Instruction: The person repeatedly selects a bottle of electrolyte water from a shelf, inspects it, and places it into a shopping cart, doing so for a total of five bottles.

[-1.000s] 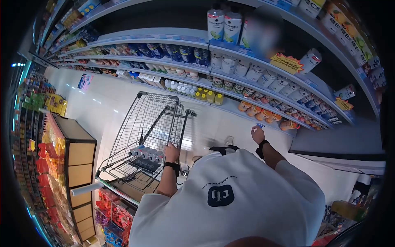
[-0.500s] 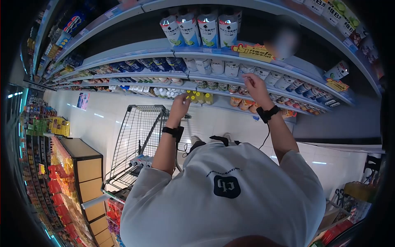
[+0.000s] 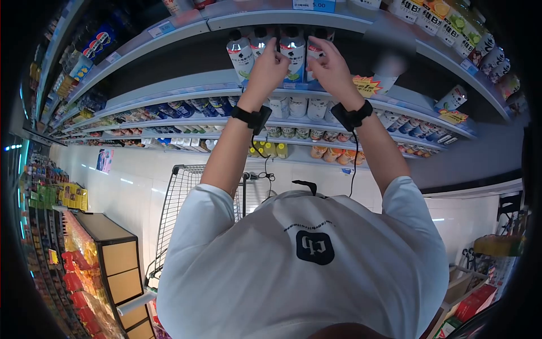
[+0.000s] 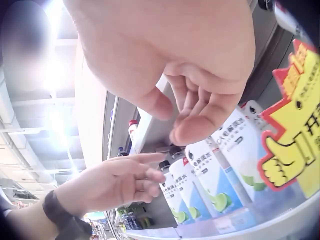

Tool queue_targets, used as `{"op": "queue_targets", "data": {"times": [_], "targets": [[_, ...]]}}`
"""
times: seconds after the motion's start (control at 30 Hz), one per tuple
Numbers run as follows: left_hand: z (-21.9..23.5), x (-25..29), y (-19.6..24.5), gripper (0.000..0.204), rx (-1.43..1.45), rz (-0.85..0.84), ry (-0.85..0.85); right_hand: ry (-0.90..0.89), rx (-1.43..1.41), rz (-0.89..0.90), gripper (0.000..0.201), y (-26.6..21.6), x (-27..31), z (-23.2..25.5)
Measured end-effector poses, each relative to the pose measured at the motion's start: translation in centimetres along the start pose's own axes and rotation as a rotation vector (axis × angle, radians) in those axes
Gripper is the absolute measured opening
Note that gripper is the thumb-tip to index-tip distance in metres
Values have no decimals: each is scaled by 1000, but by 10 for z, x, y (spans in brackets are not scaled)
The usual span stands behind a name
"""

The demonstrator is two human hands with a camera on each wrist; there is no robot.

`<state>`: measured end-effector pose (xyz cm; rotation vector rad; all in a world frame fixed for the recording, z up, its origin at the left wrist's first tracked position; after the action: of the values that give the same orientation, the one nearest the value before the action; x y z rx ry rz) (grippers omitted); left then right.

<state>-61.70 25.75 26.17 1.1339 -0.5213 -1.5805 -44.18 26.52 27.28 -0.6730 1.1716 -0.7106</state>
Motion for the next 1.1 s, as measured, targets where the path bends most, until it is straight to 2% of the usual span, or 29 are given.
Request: {"op": "queue_targets", "data": {"times": [0.03,0.1,0.17,0.23,0.27,0.33,0.4,0.53,0.57,0.63,0.73,0.83,0.87,0.93,1.03,1.1], "targets": [[0,-7,3,50,-35,55,-66,0,-57,-57,50,3,-8,-9],[-3,-18,6,37,-53,134,-182,-7,13,-95,51,14,-26,-21],[-12,-27,-1,41,5,152,-235,-17,87,-146,53,14,-31,-33],[-19,-27,-13,45,67,172,-291,37,412,-169,56,11,-33,-37],[-18,-28,-18,47,-24,126,-257,44,420,-174,56,15,-31,-38],[-18,-29,-21,49,-112,69,-230,144,507,74,58,10,-26,-39],[-7,-11,-3,52,-308,-153,-54,125,448,23,58,1,-20,-36],[-1,10,6,58,-345,-123,-84,46,291,-61,57,-6,-1,-37],[-1,13,2,62,-336,-169,-38,47,292,-64,57,-6,2,-38],[-2,19,-2,66,-326,-216,4,53,339,98,57,-12,8,-40],[-5,26,-4,72,-330,-274,19,-13,364,24,58,-6,10,-43],[-5,35,-7,72,-229,-274,57,-29,366,50,61,1,9,-41],[-4,38,-9,73,-145,-223,33,-30,365,54,61,-1,11,-40],[-1,39,-11,73,-65,-174,21,36,358,238,60,-19,16,-39],[3,47,-12,74,-73,-232,69,115,259,318,60,-45,19,-33],[10,49,-4,74,-285,-336,138,106,249,366,60,-71,24,-30]]}}
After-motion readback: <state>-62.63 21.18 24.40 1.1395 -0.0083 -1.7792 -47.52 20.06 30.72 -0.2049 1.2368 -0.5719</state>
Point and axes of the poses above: each hand's wrist, its own x-axis away from the middle knuckle, its own z-axis out of the back of the hand, y = z × x, the point moved 5 cm from there along -x, towards the middle knuckle, and after that the axes turned 3 degrees about -x, right-handed, at the moved point
